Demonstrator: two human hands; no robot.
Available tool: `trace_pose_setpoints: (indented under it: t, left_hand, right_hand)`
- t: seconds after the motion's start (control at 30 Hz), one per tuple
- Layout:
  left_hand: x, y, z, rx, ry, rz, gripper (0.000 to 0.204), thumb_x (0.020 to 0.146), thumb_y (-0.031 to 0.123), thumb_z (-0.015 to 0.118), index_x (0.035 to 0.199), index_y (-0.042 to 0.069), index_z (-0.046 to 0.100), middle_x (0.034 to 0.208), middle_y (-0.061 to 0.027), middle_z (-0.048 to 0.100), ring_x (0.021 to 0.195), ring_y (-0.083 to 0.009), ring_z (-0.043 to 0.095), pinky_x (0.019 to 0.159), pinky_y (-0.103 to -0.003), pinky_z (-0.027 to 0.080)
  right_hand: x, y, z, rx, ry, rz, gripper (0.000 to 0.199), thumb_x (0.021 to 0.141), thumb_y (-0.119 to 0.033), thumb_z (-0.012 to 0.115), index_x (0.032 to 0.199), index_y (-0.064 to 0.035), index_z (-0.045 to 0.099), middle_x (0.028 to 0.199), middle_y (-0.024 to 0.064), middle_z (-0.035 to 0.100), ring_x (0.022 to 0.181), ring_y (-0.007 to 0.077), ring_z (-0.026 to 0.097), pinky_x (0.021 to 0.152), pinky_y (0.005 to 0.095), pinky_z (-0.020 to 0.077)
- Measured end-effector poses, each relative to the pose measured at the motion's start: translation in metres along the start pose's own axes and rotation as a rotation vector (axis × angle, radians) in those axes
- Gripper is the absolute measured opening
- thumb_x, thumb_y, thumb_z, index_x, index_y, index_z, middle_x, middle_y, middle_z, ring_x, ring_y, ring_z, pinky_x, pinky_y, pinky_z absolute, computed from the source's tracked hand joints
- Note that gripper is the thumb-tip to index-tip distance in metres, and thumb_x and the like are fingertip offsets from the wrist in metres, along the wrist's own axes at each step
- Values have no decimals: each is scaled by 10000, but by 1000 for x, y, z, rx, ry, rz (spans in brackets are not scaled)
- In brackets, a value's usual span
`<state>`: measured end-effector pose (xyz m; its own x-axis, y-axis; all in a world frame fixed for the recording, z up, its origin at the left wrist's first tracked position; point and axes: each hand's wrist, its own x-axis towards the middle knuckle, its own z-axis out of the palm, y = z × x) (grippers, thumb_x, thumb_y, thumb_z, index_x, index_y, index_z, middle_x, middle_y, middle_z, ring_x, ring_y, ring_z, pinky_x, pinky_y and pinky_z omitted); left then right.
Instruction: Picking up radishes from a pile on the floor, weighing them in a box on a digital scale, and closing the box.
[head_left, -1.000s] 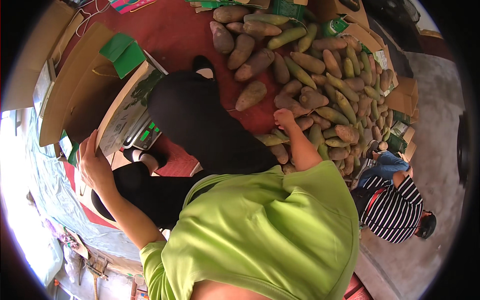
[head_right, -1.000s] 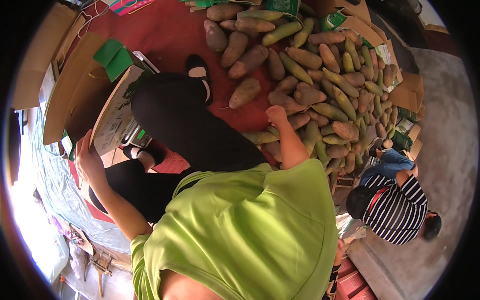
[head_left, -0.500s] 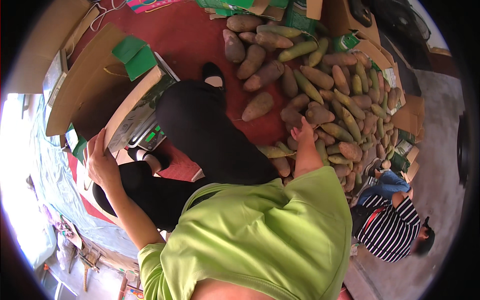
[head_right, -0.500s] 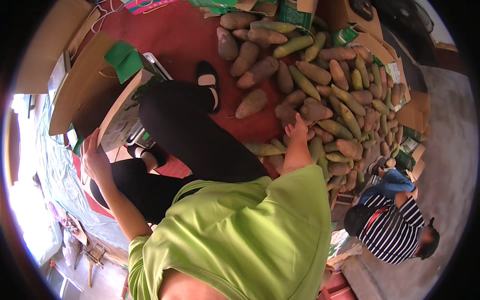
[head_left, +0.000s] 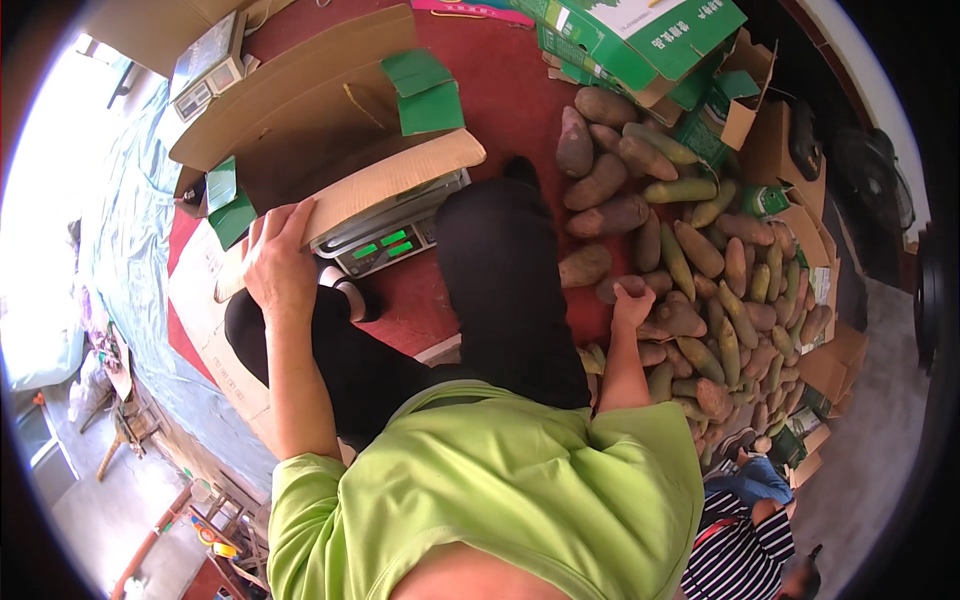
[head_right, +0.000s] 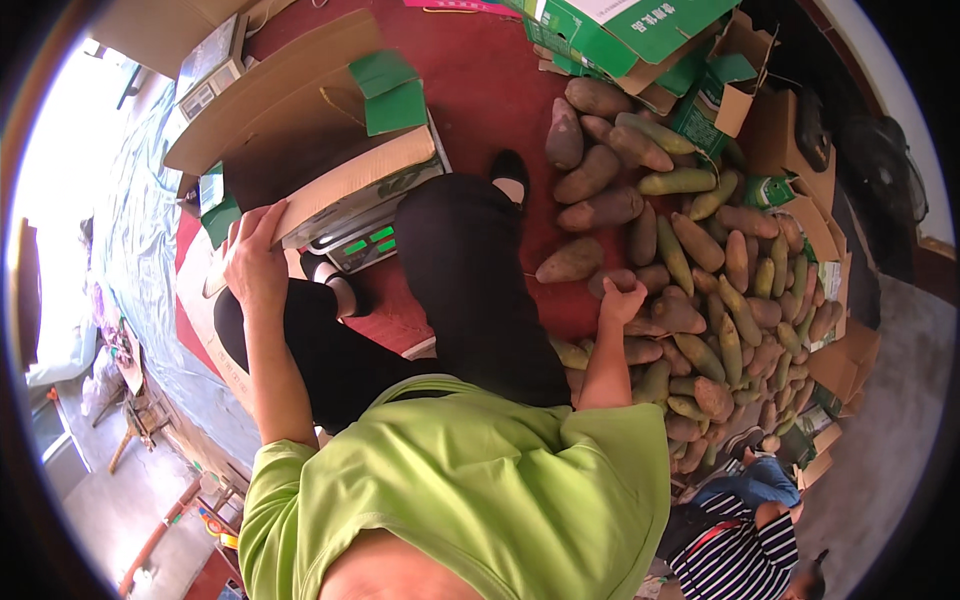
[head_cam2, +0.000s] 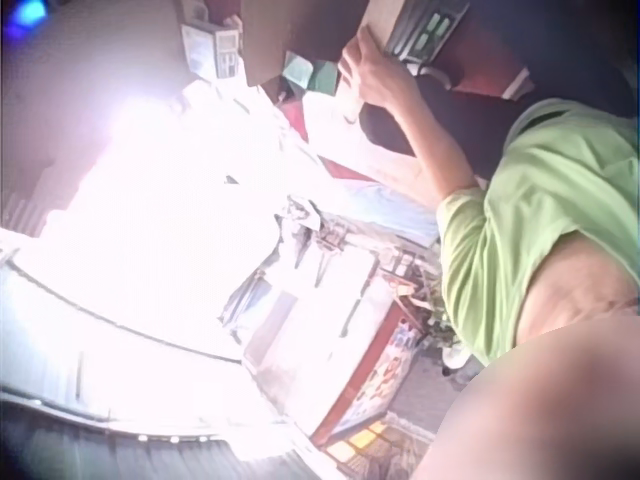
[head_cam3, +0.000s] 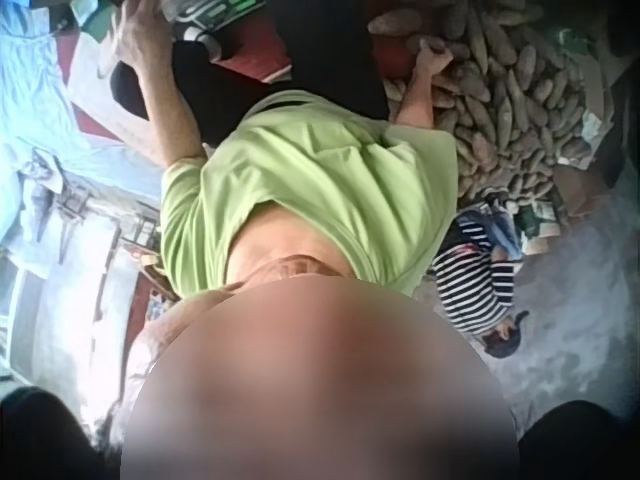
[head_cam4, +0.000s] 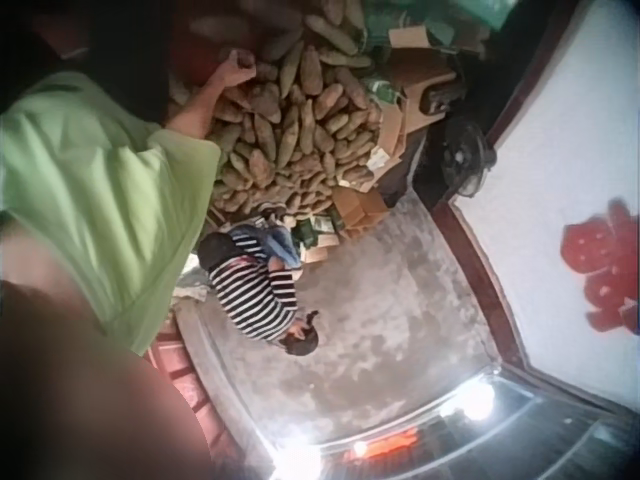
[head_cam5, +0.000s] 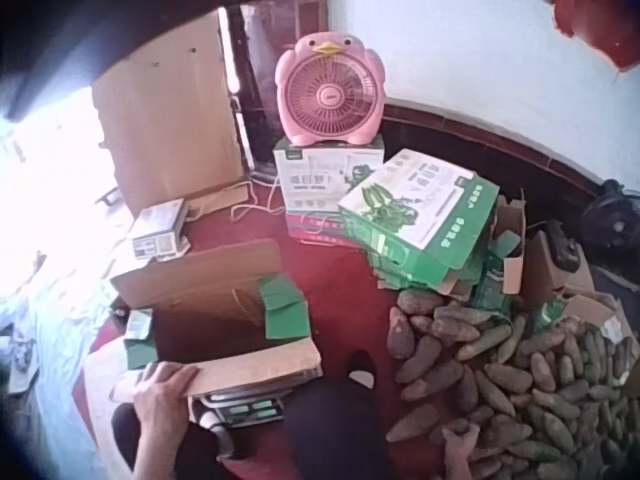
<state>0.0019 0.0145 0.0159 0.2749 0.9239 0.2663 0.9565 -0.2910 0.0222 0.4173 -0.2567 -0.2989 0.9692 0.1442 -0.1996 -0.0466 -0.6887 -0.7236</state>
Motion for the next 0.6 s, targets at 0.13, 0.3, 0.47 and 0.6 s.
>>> trace_pose_setpoints:
  t: [0.13,0.3,0.47,0.6]
  left_hand:
    - [-1,-4,-1,-19,-22,-25,368,728,17,605,1042,195,678,997,39,628,988,-194,576,872,-348,439]
    - [0,-4,-4,-55,-76,-50,395,728,8,608,1069,195,670,1020,41,618,1017,-200,567,897,-357,432]
    - [-2,-9,-4,-54,-78,-49,412,721,-10,599,1072,193,668,1017,34,613,1022,-193,561,895,-351,428]
    - [0,-4,-1,-50,-46,-10,341,754,39,573,1041,192,675,983,31,618,982,-195,569,863,-353,434]
  right_hand:
    - [1,-64,-1,-102,-196,-355,656,684,-91,798,1212,46,435,1129,154,531,1050,242,520,911,342,425]
    - [-20,-184,-10,207,-281,-494,615,705,-80,779,1203,38,438,1142,140,528,1051,223,518,928,330,418]
    - [-53,-317,0,569,-574,-749,626,702,-66,782,1213,24,433,1138,127,535,1038,187,539,893,321,453]
    - [-118,-420,2,622,-857,-994,566,698,-49,771,1165,-7,455,1042,96,592,958,174,598,830,317,508]
